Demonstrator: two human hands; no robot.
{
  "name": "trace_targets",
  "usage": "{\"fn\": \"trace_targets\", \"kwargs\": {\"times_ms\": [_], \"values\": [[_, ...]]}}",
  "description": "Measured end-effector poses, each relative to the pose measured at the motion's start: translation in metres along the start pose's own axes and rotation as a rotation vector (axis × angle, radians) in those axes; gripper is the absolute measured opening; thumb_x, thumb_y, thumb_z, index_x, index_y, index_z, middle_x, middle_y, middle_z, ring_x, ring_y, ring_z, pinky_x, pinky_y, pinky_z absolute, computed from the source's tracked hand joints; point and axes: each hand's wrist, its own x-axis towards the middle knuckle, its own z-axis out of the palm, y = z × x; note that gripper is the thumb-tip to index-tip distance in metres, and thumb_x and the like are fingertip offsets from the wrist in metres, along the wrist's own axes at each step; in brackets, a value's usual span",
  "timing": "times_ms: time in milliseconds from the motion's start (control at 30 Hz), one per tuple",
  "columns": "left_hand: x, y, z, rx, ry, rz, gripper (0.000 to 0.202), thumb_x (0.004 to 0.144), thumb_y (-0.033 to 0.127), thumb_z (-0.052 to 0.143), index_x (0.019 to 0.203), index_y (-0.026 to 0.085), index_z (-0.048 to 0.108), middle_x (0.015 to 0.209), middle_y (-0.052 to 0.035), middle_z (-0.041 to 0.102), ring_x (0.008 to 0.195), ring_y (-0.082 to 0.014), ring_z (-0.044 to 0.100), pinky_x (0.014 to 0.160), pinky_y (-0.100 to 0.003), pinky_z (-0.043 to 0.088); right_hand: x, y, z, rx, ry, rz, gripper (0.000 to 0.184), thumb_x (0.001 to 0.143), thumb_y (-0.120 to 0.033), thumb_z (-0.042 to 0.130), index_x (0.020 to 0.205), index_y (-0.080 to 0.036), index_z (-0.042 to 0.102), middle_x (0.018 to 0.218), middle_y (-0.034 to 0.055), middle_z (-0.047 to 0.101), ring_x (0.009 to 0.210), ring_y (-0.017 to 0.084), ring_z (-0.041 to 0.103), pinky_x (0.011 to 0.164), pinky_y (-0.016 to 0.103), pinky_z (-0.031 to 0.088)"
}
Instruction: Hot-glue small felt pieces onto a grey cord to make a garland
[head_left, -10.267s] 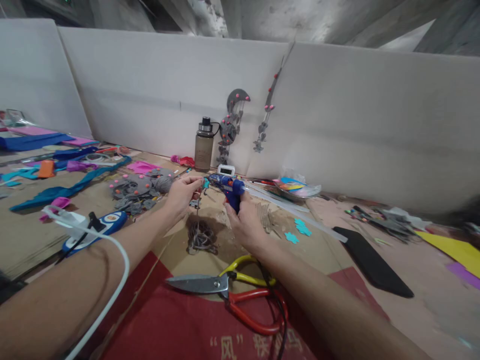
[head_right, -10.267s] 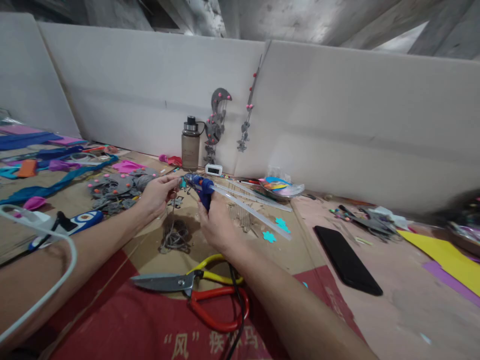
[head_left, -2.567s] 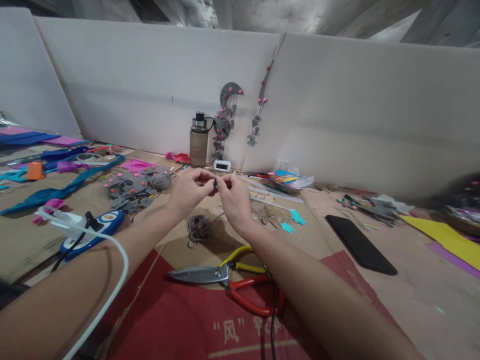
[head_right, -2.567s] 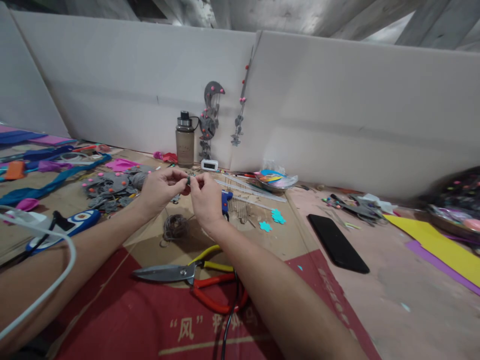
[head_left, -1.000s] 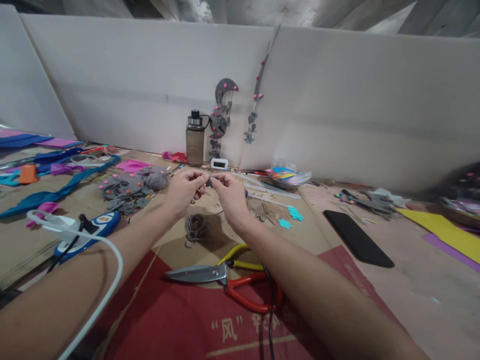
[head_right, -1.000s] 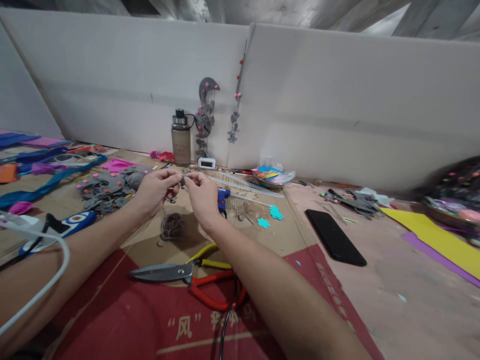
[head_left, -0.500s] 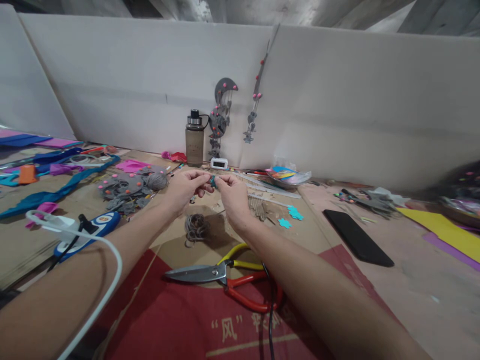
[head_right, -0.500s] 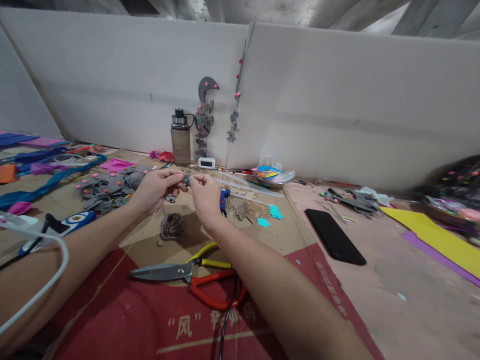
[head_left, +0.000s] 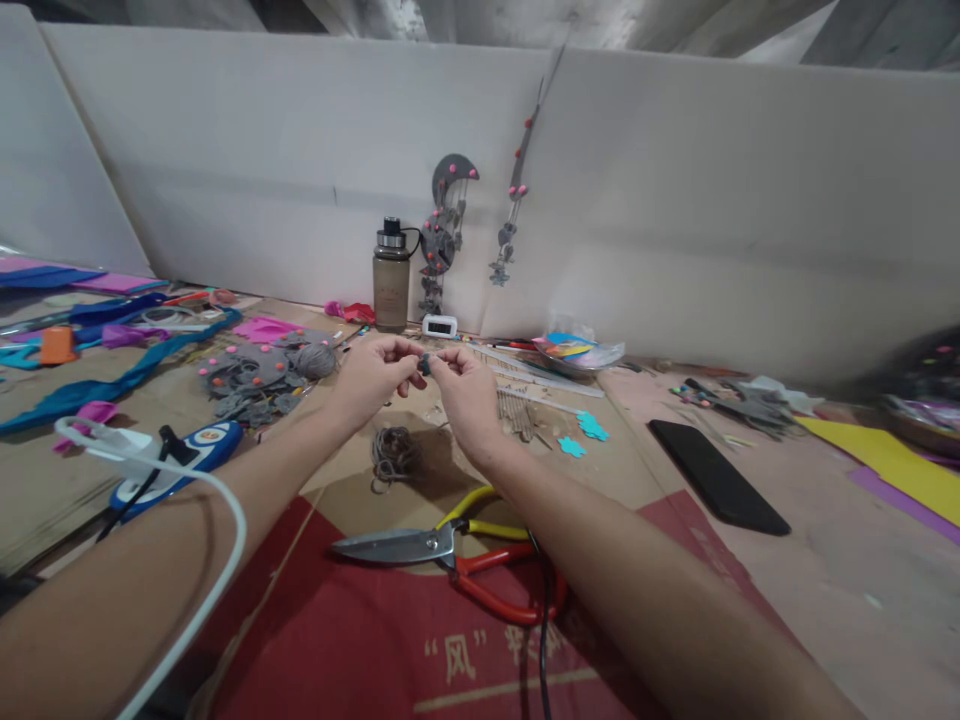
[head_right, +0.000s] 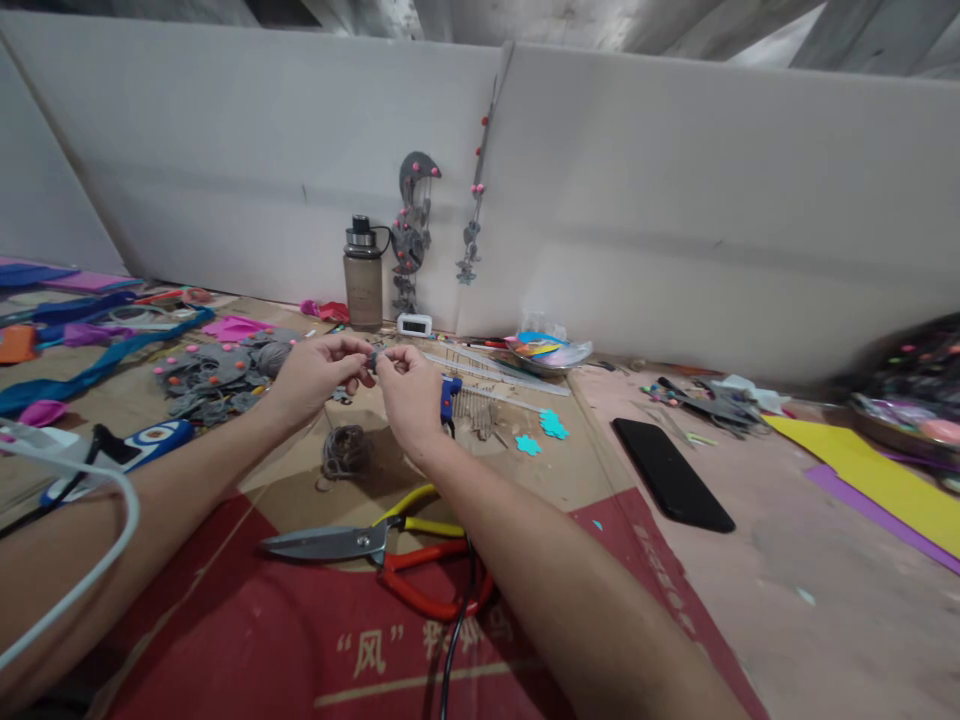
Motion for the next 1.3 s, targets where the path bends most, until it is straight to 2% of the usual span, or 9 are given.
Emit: {"fn": "trace_targets", "kwargs": {"times_ms": [200, 333, 500, 567, 667, 867, 1100, 1300], "values": [[-0.006, 0.015, 0.0, 0.124, -0.011, 0.023, 0.021, 0.07, 0.029, 0.064, 0.08, 0.011, 0.068, 0.063, -0.005, 0.068, 0.048, -0.012, 0.059, 0.043, -0.021, 0.045, -0.003, -0.002, -0.001, -0.074, -0.004, -0.047, 0.017, 0.073, -0.033, 0.057, 0.075, -0.017, 0.06, 0.059, -0.0039, 0.055, 0.052, 0.009, 0.044, 0.051, 0.022, 0.032], [-0.005, 0.012, -0.003, 0.19, -0.008, 0.054, 0.017, 0.07, 0.029, 0.063, 0.075, 0.013, 0.068, 0.06, -0.0041, 0.066, 0.049, -0.0131, 0.06, 0.044, -0.021, 0.045, -0.003, 0.003, -0.001, -0.102, -0.027, -0.089, 0.017, 0.075, -0.034, 0.056, 0.078, -0.018, 0.06, 0.066, -0.0016, 0.061, 0.056, 0.011, 0.049, 0.054, 0.022, 0.036], [-0.003, 0.006, -0.008, 0.384, 0.074, 0.219, 0.01, 0.067, 0.024, 0.066, 0.071, 0.017, 0.07, 0.064, -0.0028, 0.067, 0.056, -0.012, 0.059, 0.051, -0.019, 0.042, -0.001, 0.01, 0.001, -0.113, -0.048, -0.124, 0.018, 0.077, -0.035, 0.055, 0.082, -0.019, 0.061, 0.074, 0.0004, 0.065, 0.064, 0.012, 0.054, 0.058, 0.023, 0.039], [-0.003, 0.007, -0.008, 0.434, 0.083, 0.231, 0.008, 0.068, 0.023, 0.064, 0.07, 0.017, 0.069, 0.063, -0.0024, 0.066, 0.056, -0.0116, 0.057, 0.052, -0.019, 0.041, -0.001, 0.01, 0.001, -0.116, -0.052, -0.125, 0.019, 0.077, -0.036, 0.056, 0.082, -0.019, 0.062, 0.073, 0.0002, 0.064, 0.064, 0.013, 0.053, 0.059, 0.023, 0.038], [-0.003, 0.009, -0.006, 0.352, 0.071, 0.153, 0.01, 0.069, 0.023, 0.06, 0.071, 0.016, 0.067, 0.057, -0.0015, 0.063, 0.051, -0.0111, 0.055, 0.048, -0.02, 0.04, -0.001, 0.009, 0.002, -0.123, -0.064, -0.119, 0.019, 0.078, -0.035, 0.055, 0.082, -0.018, 0.061, 0.069, -0.0012, 0.06, 0.06, 0.011, 0.049, 0.058, 0.023, 0.037], [0.001, 0.005, -0.009, 0.102, 0.069, 0.006, 0.01, 0.069, 0.025, 0.062, 0.069, 0.015, 0.062, 0.053, -0.0005, 0.06, 0.039, -0.0074, 0.045, 0.041, -0.019, 0.035, 0.0, 0.012, 0.002, -0.167, -0.083, -0.124, 0.026, 0.078, -0.033, 0.055, 0.099, -0.019, 0.059, 0.06, -0.007, 0.044, 0.055, 0.01, 0.04, 0.056, 0.023, 0.033], [0.004, 0.0, -0.009, 0.022, 0.041, -0.049, 0.014, 0.069, 0.027, 0.065, 0.067, 0.014, 0.06, 0.052, -0.0005, 0.06, 0.038, -0.0064, 0.044, 0.04, -0.019, 0.034, 0.0, 0.012, 0.003, -0.058, -0.077, -0.085, 0.022, 0.076, -0.037, 0.053, 0.085, -0.017, 0.058, 0.072, -0.0013, 0.057, 0.063, 0.011, 0.048, 0.062, 0.024, 0.037], [0.005, -0.001, -0.008, -0.168, -0.067, -0.142, 0.017, 0.068, 0.029, 0.068, 0.07, 0.012, 0.062, 0.054, -0.0021, 0.061, 0.041, -0.0065, 0.048, 0.041, -0.018, 0.035, 0.003, 0.011, 0.001, -0.006, -0.045, -0.017, 0.021, 0.074, -0.037, 0.053, 0.079, -0.017, 0.057, 0.07, -0.0013, 0.057, 0.062, 0.011, 0.048, 0.063, 0.024, 0.038]]}}
